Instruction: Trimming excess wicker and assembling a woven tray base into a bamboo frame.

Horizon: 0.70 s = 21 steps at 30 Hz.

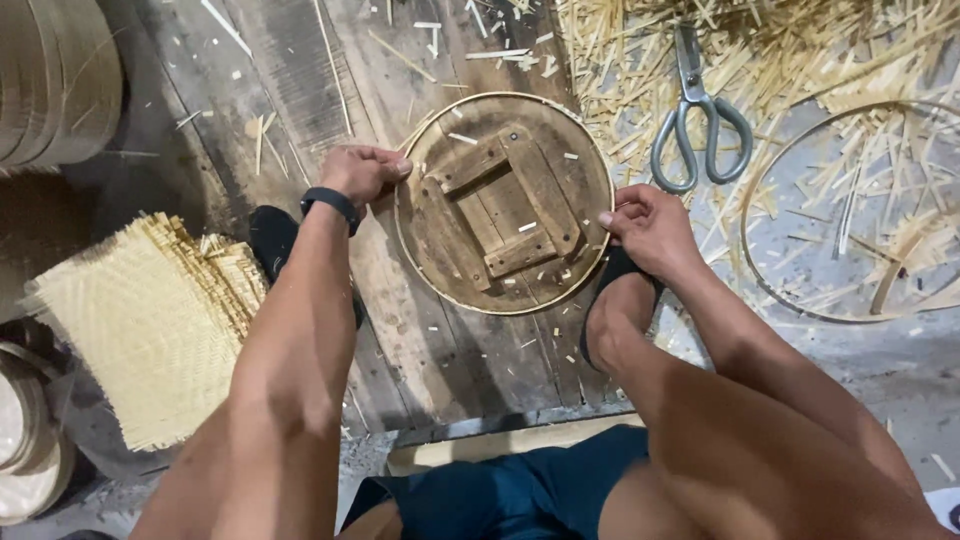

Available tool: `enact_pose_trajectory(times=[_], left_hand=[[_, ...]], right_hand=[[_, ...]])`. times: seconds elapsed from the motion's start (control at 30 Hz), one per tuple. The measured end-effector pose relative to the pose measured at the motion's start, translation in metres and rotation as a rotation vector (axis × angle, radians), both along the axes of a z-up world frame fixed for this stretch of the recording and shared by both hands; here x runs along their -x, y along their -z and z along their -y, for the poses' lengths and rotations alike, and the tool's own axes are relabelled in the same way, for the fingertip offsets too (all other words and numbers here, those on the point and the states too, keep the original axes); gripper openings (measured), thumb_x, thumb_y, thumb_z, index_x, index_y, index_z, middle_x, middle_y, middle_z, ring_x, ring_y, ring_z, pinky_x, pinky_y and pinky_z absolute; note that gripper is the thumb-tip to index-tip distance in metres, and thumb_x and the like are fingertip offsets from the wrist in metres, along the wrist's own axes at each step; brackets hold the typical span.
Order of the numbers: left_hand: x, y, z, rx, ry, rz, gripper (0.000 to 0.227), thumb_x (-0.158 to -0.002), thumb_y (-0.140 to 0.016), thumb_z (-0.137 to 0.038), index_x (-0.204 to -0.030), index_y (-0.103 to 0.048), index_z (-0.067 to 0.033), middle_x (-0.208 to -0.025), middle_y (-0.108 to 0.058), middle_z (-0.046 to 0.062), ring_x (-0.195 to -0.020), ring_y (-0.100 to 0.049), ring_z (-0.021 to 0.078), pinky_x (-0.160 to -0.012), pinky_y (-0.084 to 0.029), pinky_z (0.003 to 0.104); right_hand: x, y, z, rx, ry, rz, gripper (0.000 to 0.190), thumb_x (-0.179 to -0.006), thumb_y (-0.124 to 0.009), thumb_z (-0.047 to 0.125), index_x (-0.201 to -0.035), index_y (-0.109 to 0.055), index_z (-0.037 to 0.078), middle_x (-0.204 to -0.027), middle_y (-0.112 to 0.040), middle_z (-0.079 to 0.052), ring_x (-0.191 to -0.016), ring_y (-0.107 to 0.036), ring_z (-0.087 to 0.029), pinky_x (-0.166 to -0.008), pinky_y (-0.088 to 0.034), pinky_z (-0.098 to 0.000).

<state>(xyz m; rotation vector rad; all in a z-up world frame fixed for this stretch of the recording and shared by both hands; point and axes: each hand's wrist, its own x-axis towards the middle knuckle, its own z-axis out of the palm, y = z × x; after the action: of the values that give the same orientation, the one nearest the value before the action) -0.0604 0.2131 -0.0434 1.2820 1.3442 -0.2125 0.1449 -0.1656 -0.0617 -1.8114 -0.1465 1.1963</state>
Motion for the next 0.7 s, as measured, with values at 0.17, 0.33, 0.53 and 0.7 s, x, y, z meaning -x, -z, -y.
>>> enact_pose_trajectory(times=[0.17,0.33,0.53,0.7], left_hand=[[0.027,0.066,0.003,-0.252,-0.042,0.204,0.012,-0.08,-0.087,-0.011,-0.083,-0.078,-0.0021,-0.073,-0.075,0.002,-0.061,-0.066,0.0091,-0.055,-0.056,0.026],[0.087,0.049,0.07,-0.353,-0.199,-0.072,0.042,-0.105,-0.071,-0.034,-0.081,-0.075,0.0011,-0.071,-0.066,0.006,-0.06,-0.057,0.0125,-0.056,-0.046,0.033],[0.11,0.007,0.165,0.262,-0.726,0.23,0.017,-0.093,-0.071,-0.015,-0.098,-0.072,0.0019,-0.082,-0.073,0.011,-0.064,-0.067,0.0198,-0.059,-0.06,0.035],[0.096,0.046,0.176,0.151,-0.731,0.199,0.018,-0.097,-0.071,-0.016,-0.098,-0.071,0.002,-0.084,-0.071,0.01,-0.061,-0.063,0.0182,-0.057,-0.055,0.032]], right_hand=[[0.006,0.001,0.001,-0.04,0.037,0.047,0.024,-0.093,-0.074,0.004,-0.113,-0.066,-0.007,-0.085,-0.068,-0.01,-0.071,-0.064,-0.013,-0.062,-0.053,-0.0283],[0.002,-0.031,-0.01,0.086,-0.019,0.009,0.027,-0.093,-0.074,0.008,-0.113,-0.063,-0.006,-0.086,-0.07,-0.01,-0.072,-0.068,-0.013,-0.061,-0.058,-0.0292],[0.005,-0.018,-0.009,0.068,-0.004,-0.015,0.028,-0.093,-0.071,0.008,-0.114,-0.063,-0.009,-0.087,-0.071,-0.01,-0.073,-0.07,-0.014,-0.063,-0.059,-0.0269],[-0.008,-0.019,-0.012,-0.046,0.159,0.065,0.026,-0.093,-0.074,0.005,-0.116,-0.067,-0.005,-0.092,-0.073,-0.007,-0.075,-0.067,-0.012,-0.064,-0.056,-0.0245]])
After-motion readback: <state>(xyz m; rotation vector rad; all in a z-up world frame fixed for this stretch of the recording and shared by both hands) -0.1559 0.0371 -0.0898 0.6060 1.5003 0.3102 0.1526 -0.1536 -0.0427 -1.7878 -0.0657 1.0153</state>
